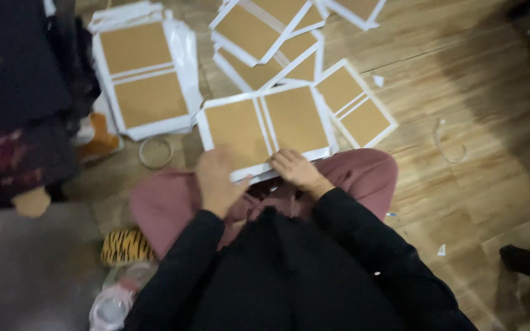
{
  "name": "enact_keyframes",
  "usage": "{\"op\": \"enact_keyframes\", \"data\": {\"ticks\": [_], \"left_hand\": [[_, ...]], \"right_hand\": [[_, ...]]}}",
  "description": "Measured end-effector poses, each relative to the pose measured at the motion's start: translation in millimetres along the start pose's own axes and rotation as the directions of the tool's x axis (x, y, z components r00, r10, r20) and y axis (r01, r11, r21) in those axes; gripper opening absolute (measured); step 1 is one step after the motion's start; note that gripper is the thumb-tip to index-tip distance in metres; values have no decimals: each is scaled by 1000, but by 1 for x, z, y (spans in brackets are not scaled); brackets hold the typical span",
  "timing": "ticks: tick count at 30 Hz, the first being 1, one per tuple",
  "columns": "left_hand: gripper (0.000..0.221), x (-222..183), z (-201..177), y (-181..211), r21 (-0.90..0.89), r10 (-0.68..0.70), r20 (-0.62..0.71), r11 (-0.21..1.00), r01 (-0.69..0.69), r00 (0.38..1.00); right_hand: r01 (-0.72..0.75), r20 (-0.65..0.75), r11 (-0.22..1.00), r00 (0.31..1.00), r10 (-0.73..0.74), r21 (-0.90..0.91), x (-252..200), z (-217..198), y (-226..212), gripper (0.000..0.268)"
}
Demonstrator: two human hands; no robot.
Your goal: Applying double-sided tape to cardboard templates by peeling the backing and folding the edges to assemble packaging components.
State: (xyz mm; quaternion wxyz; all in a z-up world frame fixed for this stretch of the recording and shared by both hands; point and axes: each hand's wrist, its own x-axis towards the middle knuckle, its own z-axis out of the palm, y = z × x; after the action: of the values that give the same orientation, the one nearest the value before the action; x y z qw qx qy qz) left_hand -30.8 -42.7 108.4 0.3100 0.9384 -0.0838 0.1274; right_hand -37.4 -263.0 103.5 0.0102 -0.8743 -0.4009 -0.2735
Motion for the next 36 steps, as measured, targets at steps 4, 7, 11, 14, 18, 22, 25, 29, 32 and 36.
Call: {"op": "enact_keyframes", "data": {"ticks": [4, 7, 11, 14, 18, 22, 25, 29, 32, 36], "left_hand": [[54, -20, 31, -16, 196, 369, 174, 896, -399, 913], [46, -24, 48, -37, 274, 459, 127, 836, -476, 879], [38, -14, 42, -36, 361, 618, 7, 732, -578, 786], [34, -14, 44, -39, 360, 653, -51, 718, -596, 756], [34, -11, 45, -40, 358, 654, -58, 719, -596, 754], [24, -2, 42, -35, 430, 677, -74, 684, -589, 732], [15, 3, 38, -27, 460, 681, -89, 675, -576, 727], [11, 8, 29, -23, 469, 648, -54, 688, -554, 760], [10, 12, 25, -17, 474, 619, -45, 704, -529, 784], [14, 8, 36, -25, 410, 560, -26, 761, -503, 828]], "right_hand": [[-59, 70, 994, 996, 52, 97, -14, 20, -5, 15], [-74, 88, 993, 994, 66, 96, -10, 19, -10, 18], [-79, 14, 997, 997, 79, 21, 4, 10, -8, 14], [-89, -12, 996, 996, 89, 13, 6, 11, -8, 14], [-100, -8, 995, 995, 100, 5, 10, 12, -9, 14], [-127, -1, 992, 992, 127, -2, 10, 15, -8, 10], [-150, 12, 989, 989, 150, 0, 8, 19, -7, 6], [-187, 49, 982, 981, 186, 17, 10, 20, -4, 7], [-190, 65, 982, 980, 189, 8, 10, 21, -1, 8], [-223, 109, 974, 970, 218, 31, 14, 20, 1, 5]]}}
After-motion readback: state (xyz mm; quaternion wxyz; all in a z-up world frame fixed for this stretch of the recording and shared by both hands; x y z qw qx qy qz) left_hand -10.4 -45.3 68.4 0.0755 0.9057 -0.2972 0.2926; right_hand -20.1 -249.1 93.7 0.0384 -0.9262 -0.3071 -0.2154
